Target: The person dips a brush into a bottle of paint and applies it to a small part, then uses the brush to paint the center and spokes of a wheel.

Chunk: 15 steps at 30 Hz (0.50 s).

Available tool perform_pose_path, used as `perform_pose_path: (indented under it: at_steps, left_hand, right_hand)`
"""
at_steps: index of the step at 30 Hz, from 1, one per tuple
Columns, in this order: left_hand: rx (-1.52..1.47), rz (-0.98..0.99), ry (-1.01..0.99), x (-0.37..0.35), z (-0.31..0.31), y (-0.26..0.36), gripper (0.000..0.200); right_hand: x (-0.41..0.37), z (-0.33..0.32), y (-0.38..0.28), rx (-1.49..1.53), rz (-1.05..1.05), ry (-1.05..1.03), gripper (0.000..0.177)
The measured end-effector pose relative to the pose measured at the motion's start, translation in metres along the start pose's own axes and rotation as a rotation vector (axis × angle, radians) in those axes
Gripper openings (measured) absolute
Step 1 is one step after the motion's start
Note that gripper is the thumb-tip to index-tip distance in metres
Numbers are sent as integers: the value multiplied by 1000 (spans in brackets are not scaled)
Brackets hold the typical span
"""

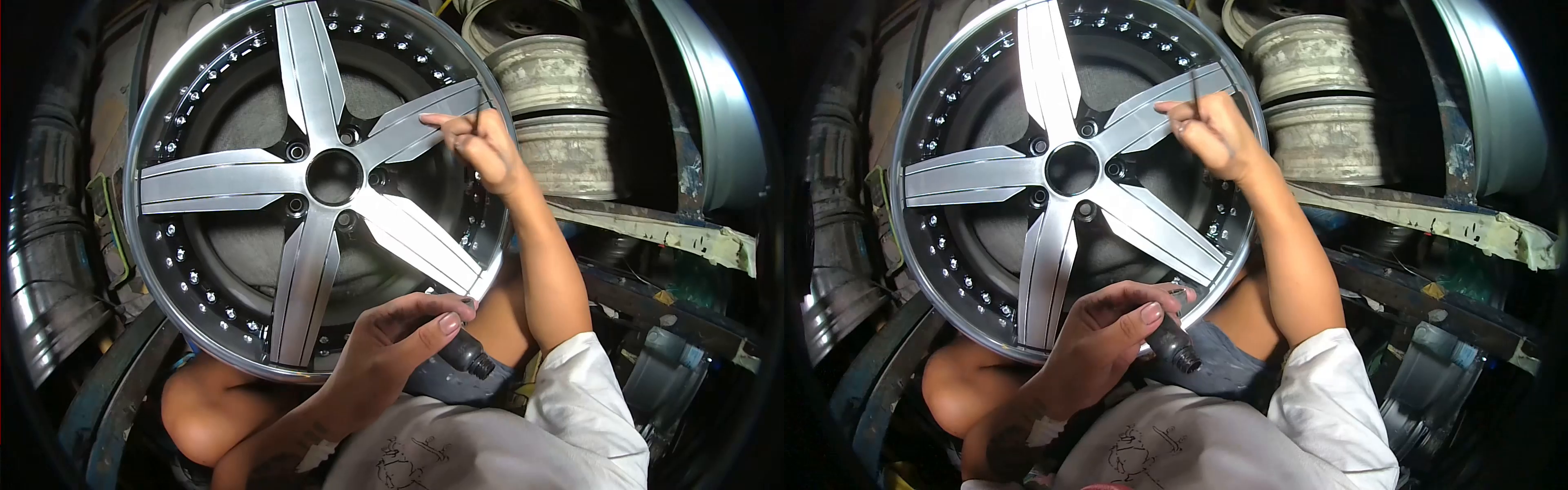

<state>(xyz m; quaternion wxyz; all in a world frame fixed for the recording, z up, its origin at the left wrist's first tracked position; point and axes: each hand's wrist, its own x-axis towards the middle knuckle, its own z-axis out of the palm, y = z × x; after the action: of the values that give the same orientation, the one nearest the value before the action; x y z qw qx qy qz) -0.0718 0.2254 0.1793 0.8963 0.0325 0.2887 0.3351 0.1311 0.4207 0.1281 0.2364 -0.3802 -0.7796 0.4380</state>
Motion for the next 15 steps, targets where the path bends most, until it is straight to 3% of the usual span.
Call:
perform_pose_path:
  at_steps: [5, 15]
  left_hand:
    - [5, -1, -17, -1, 0, 1, 16]
    - [18, 24, -24, 0, 3, 0, 18]
  right_hand:
    - [-4, -2, -8, -200, -2, -144, 19]
    - [2, 3, -15, -309, -9, -176, 18]
